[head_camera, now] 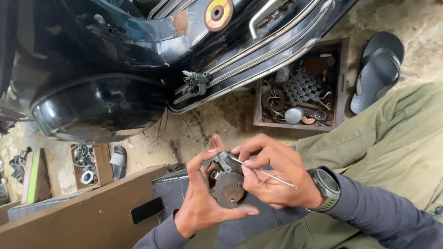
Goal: The person sits on the floor and uses a thin metal tool to adjust a small metal motorcycle part held in their hands. The person repeatedly inserts and rotates the tool within the part's internal mechanism.
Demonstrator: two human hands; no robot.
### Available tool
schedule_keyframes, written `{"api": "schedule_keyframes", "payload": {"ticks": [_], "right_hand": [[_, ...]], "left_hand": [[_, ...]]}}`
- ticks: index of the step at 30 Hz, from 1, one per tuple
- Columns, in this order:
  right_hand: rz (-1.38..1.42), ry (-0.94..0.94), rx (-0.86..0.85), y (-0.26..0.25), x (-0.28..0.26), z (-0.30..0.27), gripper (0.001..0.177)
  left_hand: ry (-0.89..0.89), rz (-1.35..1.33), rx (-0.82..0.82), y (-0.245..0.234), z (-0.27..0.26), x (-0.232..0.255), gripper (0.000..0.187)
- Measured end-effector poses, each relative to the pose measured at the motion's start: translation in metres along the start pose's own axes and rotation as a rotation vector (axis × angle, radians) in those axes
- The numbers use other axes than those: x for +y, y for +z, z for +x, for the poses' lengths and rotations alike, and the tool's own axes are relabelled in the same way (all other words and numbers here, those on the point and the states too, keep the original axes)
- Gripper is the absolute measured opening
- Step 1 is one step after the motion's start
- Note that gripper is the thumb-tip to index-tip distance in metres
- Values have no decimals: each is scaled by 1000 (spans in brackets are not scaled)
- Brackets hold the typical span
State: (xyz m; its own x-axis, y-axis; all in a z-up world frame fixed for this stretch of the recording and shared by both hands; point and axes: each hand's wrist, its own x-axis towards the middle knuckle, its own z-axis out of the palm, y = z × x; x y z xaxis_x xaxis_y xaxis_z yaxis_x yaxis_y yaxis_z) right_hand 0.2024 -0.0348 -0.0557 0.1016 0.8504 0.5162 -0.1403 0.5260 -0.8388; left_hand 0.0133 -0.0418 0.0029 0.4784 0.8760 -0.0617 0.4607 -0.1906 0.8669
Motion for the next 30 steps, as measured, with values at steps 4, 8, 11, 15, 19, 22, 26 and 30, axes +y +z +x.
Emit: {"api": "schedule_keyframes", "payload": {"ticks": [4,8,11,15,19,22,26,30], "right_hand": [[-16,0,-19,2,1,-1,10],[-31,35,-55,3,4,0,9],[42,101,-34,6,8,0,10],[130,223,-111,8,13,-2,15],[178,253,-80,14,27,-5,14],[133,295,-83,11,37,-3,10],[204,318,-109,6,41,0,10],[228,335,-200,0,43,0,12]], "left_hand": [[29,-31,-26,2,-1,-1,104],[4,-117,-13,4,-4,-3,100],[-91,-170,-46,0,-13,1,100],[-166,-312,-107,-9,-17,0,98],[-108,-389,-54,-3,-11,-17,96],[-56,-219,50,10,-4,-31,102],[-46,-181,120,15,-6,-36,103],[74,-100,43,11,-16,-43,104]]}}
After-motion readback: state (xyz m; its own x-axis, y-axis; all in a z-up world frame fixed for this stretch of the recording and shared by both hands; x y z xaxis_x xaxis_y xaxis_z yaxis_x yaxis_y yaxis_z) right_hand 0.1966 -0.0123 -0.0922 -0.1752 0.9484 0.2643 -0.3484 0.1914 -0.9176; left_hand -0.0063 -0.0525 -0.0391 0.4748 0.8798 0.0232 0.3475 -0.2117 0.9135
